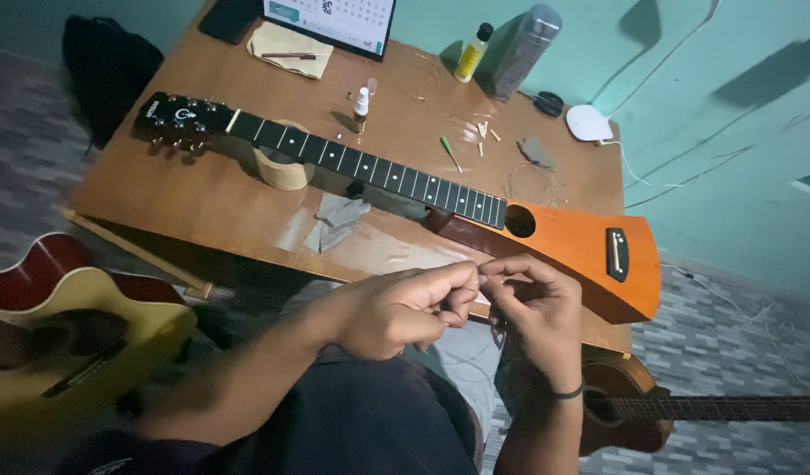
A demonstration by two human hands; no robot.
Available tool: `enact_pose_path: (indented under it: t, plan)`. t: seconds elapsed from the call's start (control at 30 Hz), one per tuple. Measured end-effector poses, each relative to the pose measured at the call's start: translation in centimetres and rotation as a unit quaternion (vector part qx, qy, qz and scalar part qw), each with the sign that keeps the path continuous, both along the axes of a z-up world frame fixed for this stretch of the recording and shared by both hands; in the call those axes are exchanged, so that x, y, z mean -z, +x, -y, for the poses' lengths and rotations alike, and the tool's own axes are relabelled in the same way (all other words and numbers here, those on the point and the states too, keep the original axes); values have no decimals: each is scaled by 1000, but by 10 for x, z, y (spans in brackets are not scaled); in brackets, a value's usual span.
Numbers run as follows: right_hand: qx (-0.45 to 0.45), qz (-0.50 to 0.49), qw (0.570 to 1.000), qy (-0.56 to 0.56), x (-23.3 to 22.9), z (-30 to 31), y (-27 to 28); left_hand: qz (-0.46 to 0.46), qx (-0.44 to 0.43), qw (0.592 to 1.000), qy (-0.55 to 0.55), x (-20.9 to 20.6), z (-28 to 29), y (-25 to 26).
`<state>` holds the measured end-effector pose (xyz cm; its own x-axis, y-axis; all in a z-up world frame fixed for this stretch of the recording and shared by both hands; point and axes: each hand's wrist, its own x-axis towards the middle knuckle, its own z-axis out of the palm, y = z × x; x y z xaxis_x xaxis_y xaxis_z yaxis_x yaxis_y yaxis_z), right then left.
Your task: The person threads a new guitar string through the tuning peg at the headstock and winds it around the post. They then move to the bridge to secure the string end into the bridge pin.
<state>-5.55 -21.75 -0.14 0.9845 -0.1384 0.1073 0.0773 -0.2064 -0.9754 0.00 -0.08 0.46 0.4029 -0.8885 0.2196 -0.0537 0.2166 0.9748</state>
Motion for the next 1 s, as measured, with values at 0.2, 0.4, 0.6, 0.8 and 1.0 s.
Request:
enact_pose_path:
  t: [0.2, 0.4, 0.6, 0.8, 1.0]
  plan:
    - [26, -5, 998, 62, 7, 2, 1, -32, 3, 999, 14, 5, 0, -1]
    - [11, 21, 993, 113, 21, 7, -3, -42, 18, 999, 14, 20, 16, -1]
    - [43, 54, 995, 78, -2, -11, -5, 1, -51, 998, 39, -17, -4, 1]
    - [52, 124, 991, 9, 12, -13, 4, 37, -146, 989, -2, -3, -16, 8]
    - [44, 144, 987, -50, 18, -9, 6, 38, -134, 990, 10, 1, -28, 5]
